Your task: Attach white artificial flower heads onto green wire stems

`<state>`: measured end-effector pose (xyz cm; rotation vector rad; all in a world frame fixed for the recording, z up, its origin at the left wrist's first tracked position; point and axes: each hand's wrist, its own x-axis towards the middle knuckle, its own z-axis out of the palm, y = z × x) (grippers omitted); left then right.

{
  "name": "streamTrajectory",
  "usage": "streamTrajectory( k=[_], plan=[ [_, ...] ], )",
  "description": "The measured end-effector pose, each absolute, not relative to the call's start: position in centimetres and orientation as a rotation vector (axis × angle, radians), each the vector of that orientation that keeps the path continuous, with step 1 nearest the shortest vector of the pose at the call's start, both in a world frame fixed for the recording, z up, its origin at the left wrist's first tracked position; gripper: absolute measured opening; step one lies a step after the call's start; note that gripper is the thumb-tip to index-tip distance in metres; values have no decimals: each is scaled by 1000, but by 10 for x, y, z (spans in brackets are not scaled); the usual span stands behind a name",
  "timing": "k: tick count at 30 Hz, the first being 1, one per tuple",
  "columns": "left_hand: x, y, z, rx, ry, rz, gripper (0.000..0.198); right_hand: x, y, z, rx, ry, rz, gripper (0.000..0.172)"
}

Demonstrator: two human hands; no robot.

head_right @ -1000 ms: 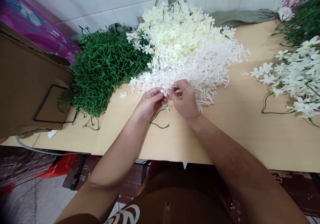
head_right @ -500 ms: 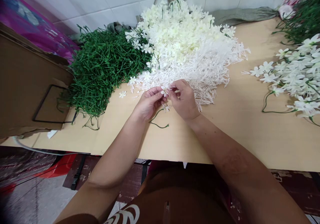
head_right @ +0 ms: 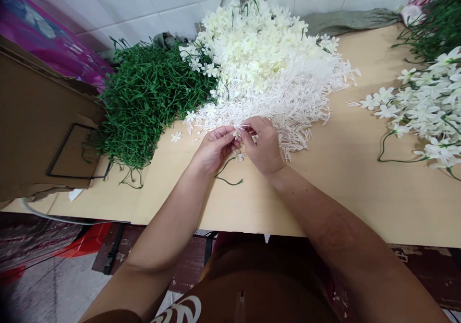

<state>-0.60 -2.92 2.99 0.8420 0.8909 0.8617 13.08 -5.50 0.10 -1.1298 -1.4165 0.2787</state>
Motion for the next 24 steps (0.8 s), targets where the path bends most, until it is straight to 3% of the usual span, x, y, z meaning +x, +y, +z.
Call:
streamTrajectory(
  k=[24],
  plan=[
    [-8, -28, 28, 916, 905, 846, 21, 134, -53, 0, -1173, -1502, 177, 6]
  ],
)
